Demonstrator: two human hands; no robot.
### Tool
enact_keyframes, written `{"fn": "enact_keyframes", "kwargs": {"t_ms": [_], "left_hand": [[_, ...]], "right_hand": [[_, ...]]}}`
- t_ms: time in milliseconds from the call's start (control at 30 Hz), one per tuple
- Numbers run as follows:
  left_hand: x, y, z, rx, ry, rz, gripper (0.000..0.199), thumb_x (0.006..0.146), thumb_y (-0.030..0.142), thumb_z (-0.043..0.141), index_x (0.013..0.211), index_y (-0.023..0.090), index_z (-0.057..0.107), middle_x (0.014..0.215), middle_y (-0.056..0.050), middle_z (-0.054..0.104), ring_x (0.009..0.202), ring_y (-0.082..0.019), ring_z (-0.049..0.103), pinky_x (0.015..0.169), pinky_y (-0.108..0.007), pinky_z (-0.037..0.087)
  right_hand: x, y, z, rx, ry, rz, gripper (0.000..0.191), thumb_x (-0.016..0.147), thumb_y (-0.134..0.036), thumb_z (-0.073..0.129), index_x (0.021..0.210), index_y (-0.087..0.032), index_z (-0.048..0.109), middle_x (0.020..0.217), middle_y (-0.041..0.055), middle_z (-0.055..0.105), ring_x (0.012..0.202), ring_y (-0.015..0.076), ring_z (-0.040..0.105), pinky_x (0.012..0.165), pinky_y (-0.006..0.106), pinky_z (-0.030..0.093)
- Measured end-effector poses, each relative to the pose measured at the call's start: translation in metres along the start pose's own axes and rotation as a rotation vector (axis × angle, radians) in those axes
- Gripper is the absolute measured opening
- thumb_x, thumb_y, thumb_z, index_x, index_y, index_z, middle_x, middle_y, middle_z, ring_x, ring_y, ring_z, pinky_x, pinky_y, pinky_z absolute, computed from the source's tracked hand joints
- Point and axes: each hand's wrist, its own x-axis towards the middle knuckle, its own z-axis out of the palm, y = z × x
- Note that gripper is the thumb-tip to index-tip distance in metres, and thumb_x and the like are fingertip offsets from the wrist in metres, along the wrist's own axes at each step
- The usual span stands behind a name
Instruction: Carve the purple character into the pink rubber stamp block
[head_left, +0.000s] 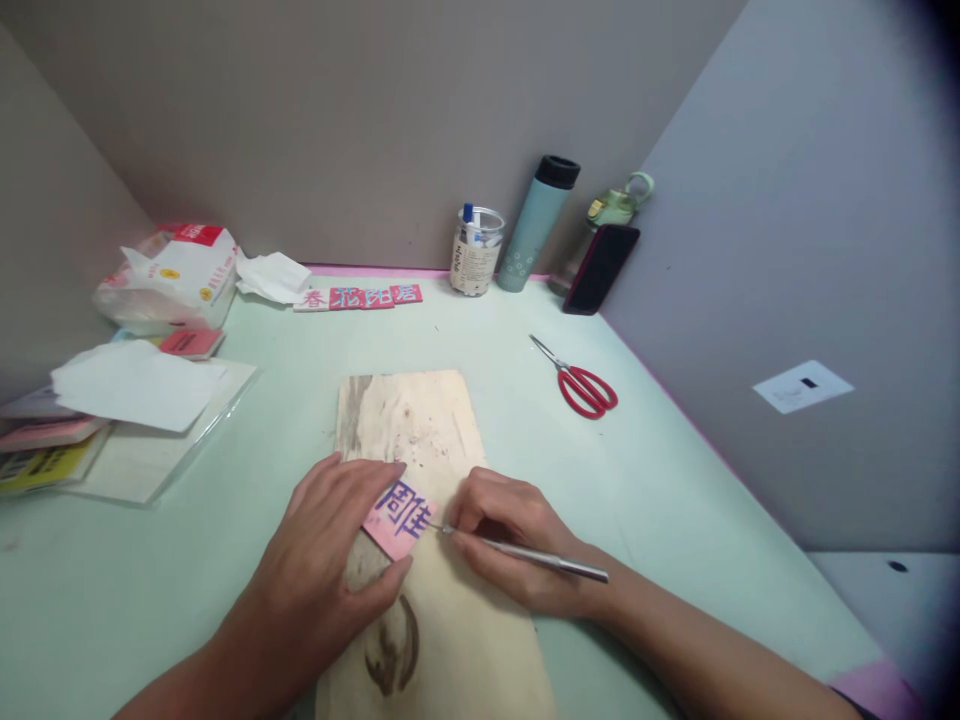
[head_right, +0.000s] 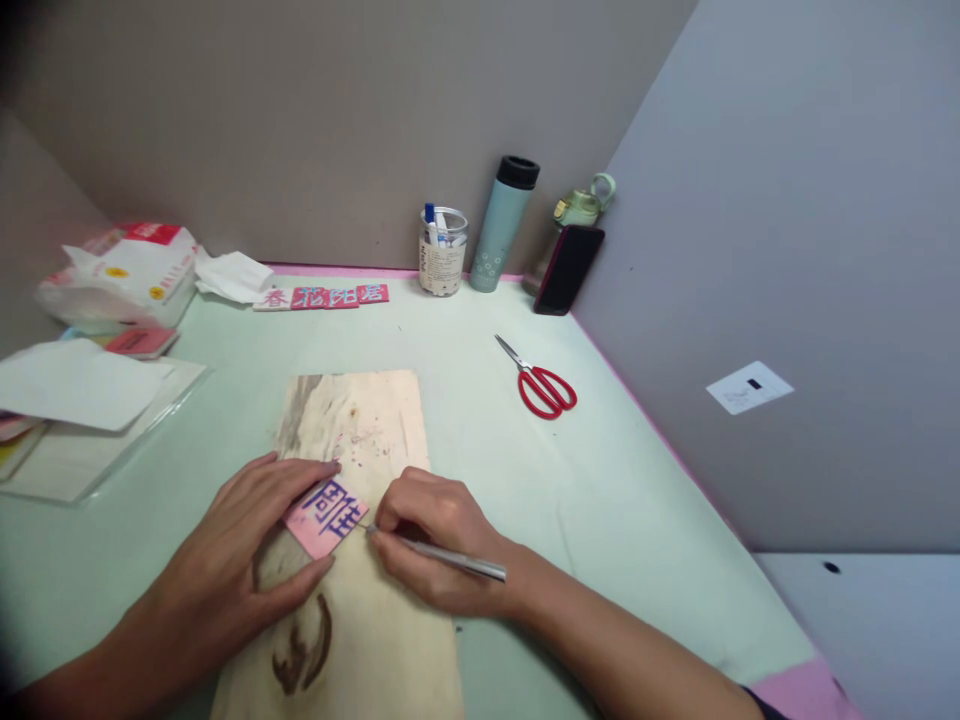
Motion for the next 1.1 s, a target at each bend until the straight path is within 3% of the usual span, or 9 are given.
{"fn": "enact_keyframes", "kwargs": {"t_ms": [500,800,933,1100], "left_hand": [[0.000,-0.007,0.000,-0.027,-0.010,-0.007,0.049,0.090,0.034,0.063,0.135,0.023,0.047,0.126,-0.008,0.063,0.121,-0.030,0.056,0.115,-0.055,0.031],[-0.002,-0.017,0.001,-0.050,-0.001,-0.009,0.060,0.088,0.058,0.067,0.136,0.027,0.051,0.124,-0.008,0.067,0.118,-0.032,0.057,0.110,-0.054,0.036],[-0.002,-0.017,0.002,-0.082,-0.008,-0.006,0.059,0.090,0.060,0.063,0.138,0.028,0.049,0.123,-0.008,0.064,0.117,-0.032,0.055,0.110,-0.055,0.033],[0.000,-0.014,0.002,-0.110,0.006,0.008,0.058,0.087,0.058,0.068,0.133,0.027,0.052,0.115,-0.008,0.060,0.111,-0.032,0.053,0.101,-0.053,0.039]], "right_hand": [[-0.004,-0.002,0.015,-0.001,0.139,0.033,0.018,0.088,-0.016,0.054,0.074,-0.022,0.047,0.074,0.0013,0.057,0.067,0.0150,0.049,0.061,0.029,0.039],[-0.006,-0.001,0.021,-0.070,0.216,-0.003,0.018,0.087,-0.014,0.056,0.073,-0.023,0.048,0.072,0.0013,0.061,0.069,0.0168,0.051,0.069,0.034,0.041],[-0.006,-0.001,0.021,-0.048,0.211,0.009,0.018,0.088,-0.015,0.056,0.074,-0.023,0.048,0.074,0.0016,0.062,0.071,0.0173,0.052,0.071,0.035,0.041],[-0.004,-0.003,0.022,-0.031,0.234,0.043,0.019,0.086,-0.015,0.055,0.071,-0.022,0.046,0.071,0.0008,0.059,0.069,0.0168,0.050,0.069,0.034,0.039]]}}
